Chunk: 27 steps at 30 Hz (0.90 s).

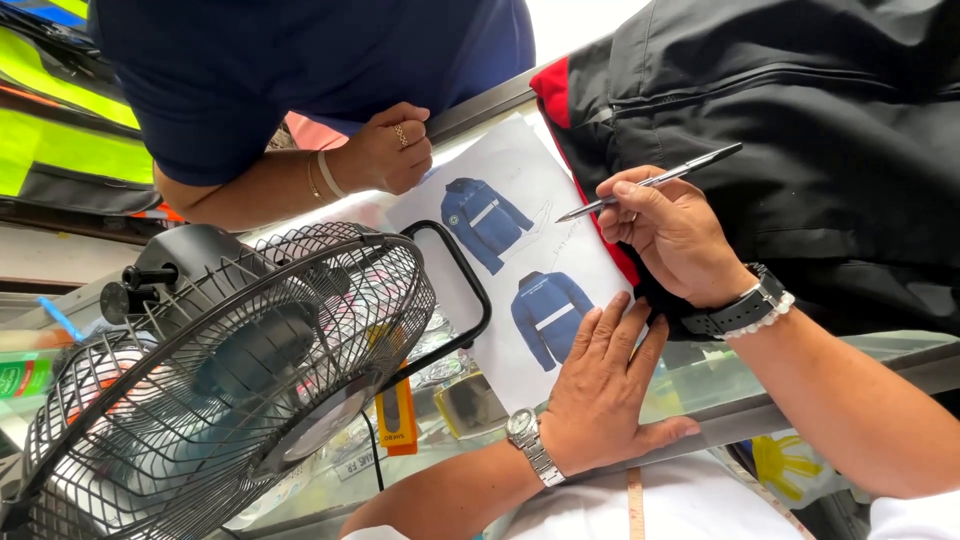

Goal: A person is inspecting a black jacket and marking a design diagram on a piece of paper with a pen while discussing with another person at a service counter.

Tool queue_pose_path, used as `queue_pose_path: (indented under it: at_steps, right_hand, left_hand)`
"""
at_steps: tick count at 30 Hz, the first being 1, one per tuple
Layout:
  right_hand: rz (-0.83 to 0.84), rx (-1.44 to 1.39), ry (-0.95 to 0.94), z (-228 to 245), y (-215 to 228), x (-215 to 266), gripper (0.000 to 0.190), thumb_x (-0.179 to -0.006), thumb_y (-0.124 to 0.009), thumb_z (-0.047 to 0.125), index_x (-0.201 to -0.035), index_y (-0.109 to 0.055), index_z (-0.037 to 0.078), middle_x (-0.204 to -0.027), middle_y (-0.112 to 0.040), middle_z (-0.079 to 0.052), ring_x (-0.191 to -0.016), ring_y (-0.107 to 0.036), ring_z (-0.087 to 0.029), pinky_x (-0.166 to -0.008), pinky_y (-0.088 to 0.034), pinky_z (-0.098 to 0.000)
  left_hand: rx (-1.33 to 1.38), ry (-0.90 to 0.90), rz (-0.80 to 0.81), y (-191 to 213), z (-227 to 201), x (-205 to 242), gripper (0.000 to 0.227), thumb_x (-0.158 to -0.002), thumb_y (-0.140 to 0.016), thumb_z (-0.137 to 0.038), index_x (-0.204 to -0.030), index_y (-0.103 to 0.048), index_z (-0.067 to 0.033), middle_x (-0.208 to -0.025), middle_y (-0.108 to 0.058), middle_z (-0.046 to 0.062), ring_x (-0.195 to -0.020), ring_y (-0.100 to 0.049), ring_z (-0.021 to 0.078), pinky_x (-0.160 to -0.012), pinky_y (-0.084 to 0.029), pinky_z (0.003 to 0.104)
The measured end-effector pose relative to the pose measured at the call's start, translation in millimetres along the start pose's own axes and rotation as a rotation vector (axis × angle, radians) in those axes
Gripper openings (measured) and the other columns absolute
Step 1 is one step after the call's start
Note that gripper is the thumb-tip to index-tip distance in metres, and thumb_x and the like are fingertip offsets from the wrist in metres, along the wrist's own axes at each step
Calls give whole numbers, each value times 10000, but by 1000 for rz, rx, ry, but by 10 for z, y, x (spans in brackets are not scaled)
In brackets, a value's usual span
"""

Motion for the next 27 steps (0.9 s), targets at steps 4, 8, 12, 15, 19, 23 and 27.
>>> queue_pose_path:
  at_steps: [4, 8, 12, 15, 19, 23, 27]
  right_hand:
    - [3, -3, 5, -6, 11, -2, 137, -1008, -645, 155, -1026, -723, 44, -737, -676, -45, -761, -693, -144, -726, -559, -258]
    - [10, 16, 5, 2, 1, 17, 156, -1015, -629, 159, -1054, -713, 33, -761, -691, -58, -773, -695, -142, -724, -566, -260]
    - [14, 31, 12, 3, -2, 18, 162, -1014, -640, 168, -1058, -711, 29, -744, -675, -51, -765, -694, -149, -725, -570, -266]
    - [7, 47, 11, -9, 13, 4, 159, -1016, -633, 161, -1059, -713, 30, -751, -680, -63, -761, -697, -150, -726, -569, -269]
    - [0, 62, 12, -19, 29, 7, 163, -1014, -639, 171, -1061, -710, 32, -761, -687, -68, -765, -701, -151, -728, -568, -269]
    - [13, 43, 24, -35, 39, -10, 170, -1020, -627, 157, -1075, -704, 15, -760, -689, -81, -760, -701, -157, -722, -567, -276]
    - [14, 61, 26, -32, 33, -9, 172, -1021, -624, 159, -1079, -698, 15, -771, -693, -87, -763, -702, -152, -722, -568, -271]
  left_hand:
    - [17, 12, 8, -5, 28, -4, 889, -894, -471, -634, -1436, -481, 70, -1497, -453, 291, -1492, -358, 489, -1216, -286, 616]
    - [30, 6, -5, 7, 34, 9, 881, -911, -415, -646, -1428, -484, 64, -1487, -472, 287, -1487, -367, 483, -1210, -299, 613]
    - [20, 13, -5, -5, 43, 24, 898, -901, -423, -648, -1442, -480, 66, -1486, -478, 287, -1488, -366, 489, -1228, -273, 617]
    - [26, -4, -34, 35, 29, 17, 879, -910, -417, -641, -1418, -499, 72, -1478, -486, 299, -1475, -388, 497, -1219, -294, 621]
    - [27, 0, -36, 19, 34, 26, 885, -900, -425, -642, -1428, -492, 66, -1491, -476, 295, -1477, -389, 488, -1229, -279, 611]
    - [29, 8, -20, 12, 38, 26, 895, -894, -421, -650, -1437, -477, 59, -1502, -464, 293, -1478, -382, 488, -1229, -269, 616]
    - [14, -1, -34, -4, 45, 36, 900, -894, -409, -653, -1431, -488, 66, -1491, -475, 297, -1472, -388, 493, -1220, -279, 613]
Point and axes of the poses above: each hand's wrist, its own x-axis away from the middle knuckle, its own y-axis out of the back of the hand, z = x × y, the point moved 6 cm from there along -x, towards the middle knuckle
